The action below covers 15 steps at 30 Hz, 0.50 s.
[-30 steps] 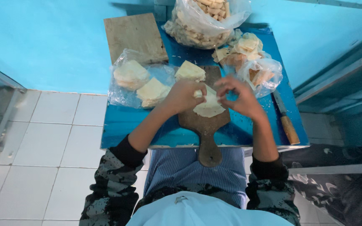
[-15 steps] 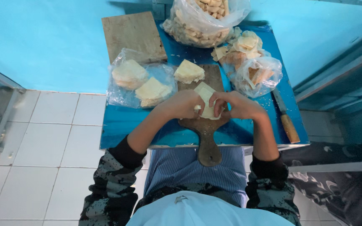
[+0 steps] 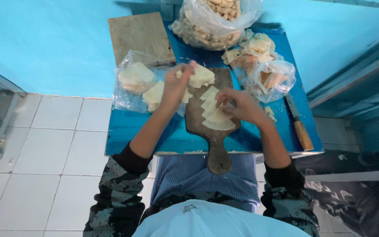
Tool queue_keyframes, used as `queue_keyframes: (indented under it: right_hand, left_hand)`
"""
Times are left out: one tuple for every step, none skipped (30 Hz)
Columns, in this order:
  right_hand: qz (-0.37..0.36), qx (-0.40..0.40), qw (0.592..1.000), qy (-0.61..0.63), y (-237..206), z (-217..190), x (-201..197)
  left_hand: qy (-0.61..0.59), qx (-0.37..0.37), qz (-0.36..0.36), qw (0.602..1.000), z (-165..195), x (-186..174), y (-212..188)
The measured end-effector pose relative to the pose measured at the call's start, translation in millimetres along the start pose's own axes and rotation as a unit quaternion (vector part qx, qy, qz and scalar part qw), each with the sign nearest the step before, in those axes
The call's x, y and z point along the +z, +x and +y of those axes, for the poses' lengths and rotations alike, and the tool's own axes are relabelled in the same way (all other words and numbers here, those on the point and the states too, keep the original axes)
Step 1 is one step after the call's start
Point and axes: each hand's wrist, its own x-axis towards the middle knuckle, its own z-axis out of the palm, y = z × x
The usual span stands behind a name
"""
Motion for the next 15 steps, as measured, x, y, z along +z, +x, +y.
queue_keyframes:
  right_hand:
    - [-0.001, -0.011, 1.000, 0.009, 2, 1, 3]
    - [-0.002, -0.021, 1.000, 0.018, 3, 2, 5]
    - [-0.004, -0.030, 0.999, 0.027, 3, 1, 7]
    - [-0.007, -0.027, 0.999, 0.024, 3, 1, 7]
    - [-0.010, -0.025, 0.999, 0.021, 4, 0, 7]
    - [-0.013, -0.022, 1.000, 0.018, 4, -1, 7]
    - [-0.007, -0.024, 1.000, 0.007, 4, -2, 8]
    - [-0.001, -0.026, 1.000, -0.003, 4, -3, 9]
    - [0.005, -0.028, 0.999, -0.014, 5, -4, 10]
    - [0.014, -0.041, 0.999, -0.015, 6, -5, 10]
    - [0.022, -0.054, 0.998, -0.015, 6, -5, 11]
    - [0.031, -0.067, 0.997, -0.016, 5, -6, 11]
    - [0.087, -0.072, 0.993, -0.033, 6, -6, 12]
    - [0.143, -0.077, 0.985, -0.050, 5, -7, 13]
    - [0.199, -0.080, 0.974, -0.067, 5, -8, 15]
  left_hand:
    - [-0.044, -0.053, 0.049, 0.996, -1, -2, 2]
    - [-0.102, -0.083, 0.056, 0.990, -2, -4, 5]
    - [-0.159, -0.114, 0.063, 0.979, -3, -5, 8]
    - [-0.216, -0.144, 0.071, 0.963, -6, -7, 10]
    - [-0.257, -0.173, 0.078, 0.948, -9, -8, 12]
    - [-0.297, -0.201, 0.085, 0.930, -14, -10, 14]
    - [-0.338, -0.229, 0.091, 0.908, -19, -10, 15]
    - [-0.361, -0.222, 0.067, 0.903, -26, -12, 17]
    - [-0.384, -0.214, 0.043, 0.897, -32, -14, 18]
    - [-0.406, -0.206, 0.018, 0.890, -39, -15, 20]
    - [-0.413, -0.197, 0.005, 0.889, -45, -13, 19]
    - [-0.419, -0.188, -0.009, 0.888, -51, -10, 18]
    - [-0.424, -0.179, -0.023, 0.887, -54, -10, 18]
    - [-0.372, -0.177, -0.009, 0.911, -57, -8, 18]
    - [-0.317, -0.174, 0.005, 0.932, -59, -2, 16]
